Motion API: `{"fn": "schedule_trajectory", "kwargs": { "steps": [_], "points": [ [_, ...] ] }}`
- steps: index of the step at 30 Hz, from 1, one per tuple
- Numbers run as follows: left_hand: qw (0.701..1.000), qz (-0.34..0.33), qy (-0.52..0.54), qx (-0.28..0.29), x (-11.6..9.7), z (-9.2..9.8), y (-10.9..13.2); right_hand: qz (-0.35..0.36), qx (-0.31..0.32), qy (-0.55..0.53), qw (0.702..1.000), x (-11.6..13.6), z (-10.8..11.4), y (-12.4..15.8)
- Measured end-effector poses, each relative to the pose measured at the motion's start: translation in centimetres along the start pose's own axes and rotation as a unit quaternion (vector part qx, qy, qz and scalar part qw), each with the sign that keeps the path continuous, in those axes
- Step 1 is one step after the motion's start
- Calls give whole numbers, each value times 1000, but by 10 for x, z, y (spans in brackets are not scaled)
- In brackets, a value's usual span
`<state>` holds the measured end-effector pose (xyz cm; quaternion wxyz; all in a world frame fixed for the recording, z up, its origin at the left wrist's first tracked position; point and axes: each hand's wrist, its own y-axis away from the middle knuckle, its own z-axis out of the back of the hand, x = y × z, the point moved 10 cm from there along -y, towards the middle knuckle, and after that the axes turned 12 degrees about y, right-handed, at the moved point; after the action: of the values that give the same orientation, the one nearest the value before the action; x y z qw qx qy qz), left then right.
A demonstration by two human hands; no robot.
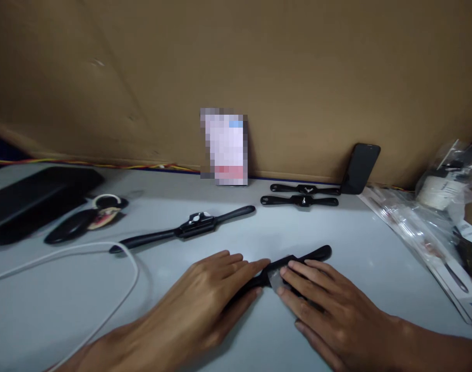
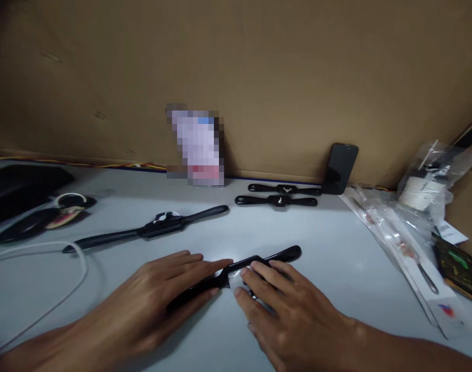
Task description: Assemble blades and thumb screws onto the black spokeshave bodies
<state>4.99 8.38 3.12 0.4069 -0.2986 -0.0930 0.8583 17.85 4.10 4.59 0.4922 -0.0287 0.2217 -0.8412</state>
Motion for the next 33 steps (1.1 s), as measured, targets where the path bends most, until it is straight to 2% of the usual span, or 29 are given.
{"fn": "schedule_trajectory", "kwargs": {
  "steps": [2, 6, 8, 12, 15, 18, 21, 23, 26, 29, 33],
  "points": [
    [1000, 12, -1, 2, 2, -1, 1, 1, -3, 0, 1000, 0, -1, 1],
    [999, 34, -2, 3, 7, -2, 1, 25, -82, -22, 996, 6, 12, 2],
    [999, 43, -10, -10, 11, 1, 0, 29, -101, -30, 994, 8, 16, 2],
    [997, 63, -24, -30, 19, 6, -3, -20, -51, 1, 998, -2, 8, -1],
    [997, 64, -25, -44, 22, 9, -3, -76, -61, 4, 995, -28, 7, 2],
    [995, 66, -49, -60, 24, 11, 1, -187, -91, 20, 978, -81, 5, 12],
    [995, 43, -67, -55, 21, 11, 4, -247, -48, 30, 967, -129, -14, 22],
    [998, -6, -62, -16, 11, 6, 3, -262, 4, 23, 965, -151, -31, 26],
    [995, -72, -46, 44, -7, -2, 2, -258, 69, 18, 963, -164, -50, 29],
    [993, -103, -39, 51, -21, 0, 0, -264, 78, 35, 961, -165, -49, 28],
    [998, -56, -6, 39, -15, 3, -2, -307, 57, 71, 948, -167, -35, 30]
  ]
}}
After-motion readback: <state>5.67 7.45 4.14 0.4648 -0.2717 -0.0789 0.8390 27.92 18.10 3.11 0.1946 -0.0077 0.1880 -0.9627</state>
